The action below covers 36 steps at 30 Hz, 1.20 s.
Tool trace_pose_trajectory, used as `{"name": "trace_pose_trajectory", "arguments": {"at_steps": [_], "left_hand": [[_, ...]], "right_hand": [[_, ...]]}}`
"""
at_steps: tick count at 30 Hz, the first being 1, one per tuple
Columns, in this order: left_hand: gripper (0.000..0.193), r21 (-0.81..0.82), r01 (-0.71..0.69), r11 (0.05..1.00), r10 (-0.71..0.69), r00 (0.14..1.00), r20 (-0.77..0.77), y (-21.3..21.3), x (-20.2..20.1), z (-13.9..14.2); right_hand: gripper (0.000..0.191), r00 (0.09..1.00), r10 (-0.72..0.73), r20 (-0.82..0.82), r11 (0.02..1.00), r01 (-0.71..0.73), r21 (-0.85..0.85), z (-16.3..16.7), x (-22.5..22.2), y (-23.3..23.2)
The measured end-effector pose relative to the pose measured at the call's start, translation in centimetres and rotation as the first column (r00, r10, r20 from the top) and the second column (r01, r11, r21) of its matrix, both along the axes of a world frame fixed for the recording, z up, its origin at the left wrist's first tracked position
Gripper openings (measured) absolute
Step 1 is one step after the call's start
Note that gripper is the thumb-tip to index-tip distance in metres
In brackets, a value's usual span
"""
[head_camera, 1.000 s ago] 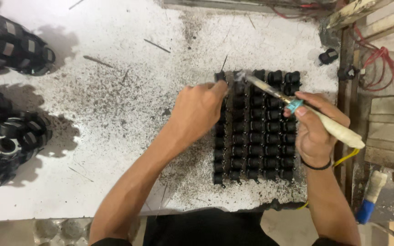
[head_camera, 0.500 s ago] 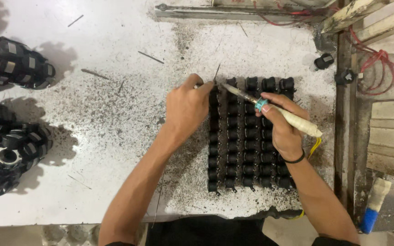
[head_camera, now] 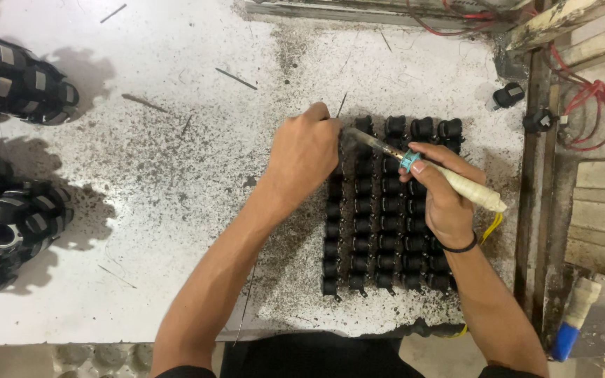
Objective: The person solders wire leads onto small black cylindrical components arranged in a grid on a workbench. They hold each component steady with one hand while applying a soldering iron and solder wire to its terminal, working through the components one at a time.
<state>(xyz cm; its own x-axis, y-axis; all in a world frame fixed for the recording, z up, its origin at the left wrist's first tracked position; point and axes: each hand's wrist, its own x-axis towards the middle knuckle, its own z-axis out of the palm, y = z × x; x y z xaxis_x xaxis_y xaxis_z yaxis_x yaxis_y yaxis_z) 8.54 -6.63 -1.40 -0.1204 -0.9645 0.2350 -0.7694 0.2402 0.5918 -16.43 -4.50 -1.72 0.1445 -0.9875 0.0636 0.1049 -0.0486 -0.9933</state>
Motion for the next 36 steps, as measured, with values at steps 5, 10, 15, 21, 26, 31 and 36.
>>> {"name": "trace_pose_trajectory", "arguments": {"at_steps": [5, 10, 15, 21, 26, 31, 36], "left_hand": [[0.01, -0.047, 0.013, 0.999, -0.012, 0.999, 0.035, 0.1, -0.2, 0.3], [0.009, -0.055, -0.022, 0.998, 0.019, 0.999, -0.042, 0.1, 0.0, 0.6], [0.009, 0.002, -0.052, 0.999, 0.052, 0.999, 0.016, 0.1, 0.0, 0.5], [0.007, -0.047, -0.052, 0.998, 0.049, 0.997, -0.067, 0.1, -0.1, 0.5], [0.014, 0.02, -0.046, 0.999, 0.048, 0.996, -0.081, 0.2, 0.1, -0.2], [0.013, -0.089, -0.07, 0.994, 0.06, 0.991, -0.116, 0.4, 0.4, -0.1], [0.005, -0.062, -0.052, 0.997, 0.049, 0.997, -0.063, 0.1, 0.1, 0.4]], "right_hand": [[0.025, 1.0, -0.027, -0.006, 0.999, 0.027, -0.044, 0.1, 0.1, 0.2], [0.025, 0.994, 0.016, -0.108, 0.995, -0.026, -0.097, 0.5, 0.1, 0.1], [0.025, 0.997, 0.019, -0.072, 0.998, -0.024, -0.063, 0.7, 0.1, 0.1], [0.026, 0.999, 0.004, -0.054, 0.996, -0.009, -0.091, 0.5, 0.0, 0.1], [0.025, 0.998, 0.027, -0.057, 0.991, -0.034, -0.128, 0.4, 0.0, 0.1], [0.026, 0.996, 0.025, -0.083, 0.993, -0.034, -0.109, 0.7, 0.0, 0.0], [0.027, 0.993, 0.049, -0.112, 0.996, -0.057, -0.074, 1.2, 0.2, -0.1]]}}
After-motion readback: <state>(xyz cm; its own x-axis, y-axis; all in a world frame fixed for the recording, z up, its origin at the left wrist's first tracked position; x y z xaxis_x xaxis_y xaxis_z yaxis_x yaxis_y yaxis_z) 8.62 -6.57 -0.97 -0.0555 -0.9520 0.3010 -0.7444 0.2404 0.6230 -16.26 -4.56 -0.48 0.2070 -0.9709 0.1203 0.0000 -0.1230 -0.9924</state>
